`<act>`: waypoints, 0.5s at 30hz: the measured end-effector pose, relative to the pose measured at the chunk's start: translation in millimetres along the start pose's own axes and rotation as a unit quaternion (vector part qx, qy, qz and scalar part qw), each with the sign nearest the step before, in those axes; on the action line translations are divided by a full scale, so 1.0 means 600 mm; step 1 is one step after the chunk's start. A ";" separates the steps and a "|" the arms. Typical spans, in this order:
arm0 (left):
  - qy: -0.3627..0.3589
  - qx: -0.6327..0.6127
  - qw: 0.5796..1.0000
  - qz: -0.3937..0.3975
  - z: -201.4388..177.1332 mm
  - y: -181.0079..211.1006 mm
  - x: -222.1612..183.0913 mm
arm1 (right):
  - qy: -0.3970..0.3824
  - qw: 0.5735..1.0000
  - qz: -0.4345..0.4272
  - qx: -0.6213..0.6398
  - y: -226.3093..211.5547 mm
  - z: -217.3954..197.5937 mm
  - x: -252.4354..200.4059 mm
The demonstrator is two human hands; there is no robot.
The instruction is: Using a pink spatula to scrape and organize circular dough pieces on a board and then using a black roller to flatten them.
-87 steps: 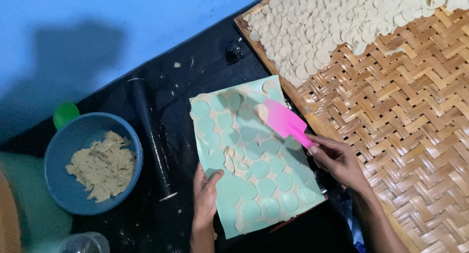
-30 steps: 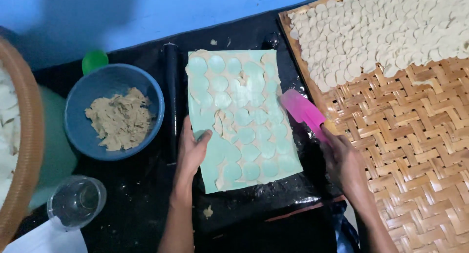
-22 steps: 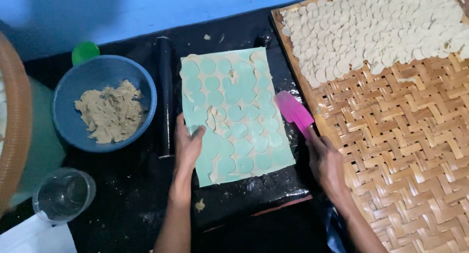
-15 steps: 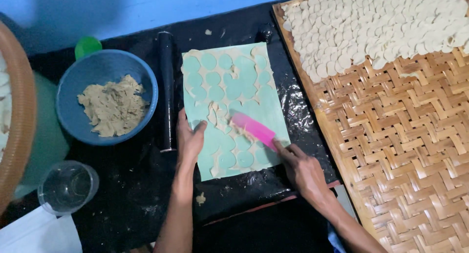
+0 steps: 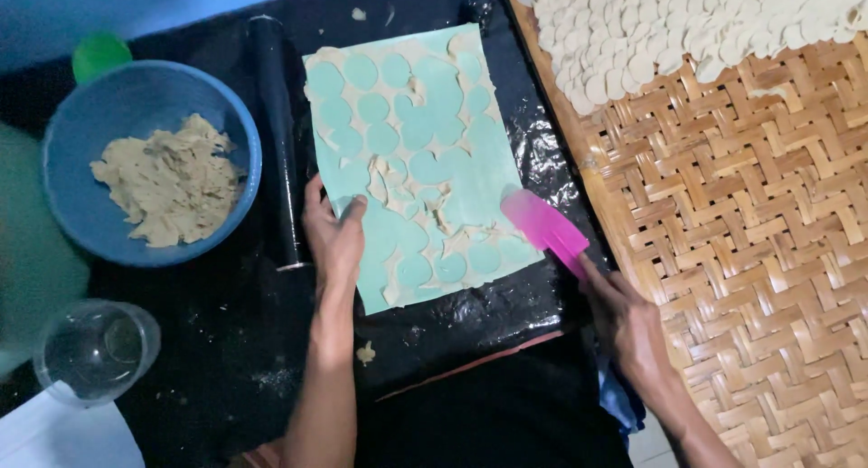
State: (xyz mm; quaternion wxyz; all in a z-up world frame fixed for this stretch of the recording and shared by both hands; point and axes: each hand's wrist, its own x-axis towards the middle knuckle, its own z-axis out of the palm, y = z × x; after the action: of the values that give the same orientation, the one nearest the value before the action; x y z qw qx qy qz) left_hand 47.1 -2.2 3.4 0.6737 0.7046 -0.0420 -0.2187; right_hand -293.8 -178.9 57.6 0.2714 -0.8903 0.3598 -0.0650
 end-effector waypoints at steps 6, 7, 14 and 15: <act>-0.003 0.028 0.999 0.023 0.006 0.010 -0.006 | -0.073 0.996 0.005 0.042 -0.093 0.058 -0.047; -0.006 0.028 0.999 0.020 0.009 0.012 -0.006 | -0.074 0.996 0.009 0.041 -0.098 0.053 -0.037; 0.004 -0.001 1.000 -0.010 0.003 -0.001 0.002 | 0.009 1.000 -0.017 0.000 -0.043 0.003 0.030; 0.006 0.001 1.000 -0.011 0.004 0.000 0.001 | 0.020 0.999 -0.006 -0.025 -0.035 -0.007 0.031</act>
State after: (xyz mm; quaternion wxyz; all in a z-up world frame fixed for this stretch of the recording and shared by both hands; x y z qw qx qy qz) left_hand 46.8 -4.9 3.5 0.6710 0.7069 -0.0307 -0.2216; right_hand -268.5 -180.8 70.8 0.2417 -0.8973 0.3617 -0.0755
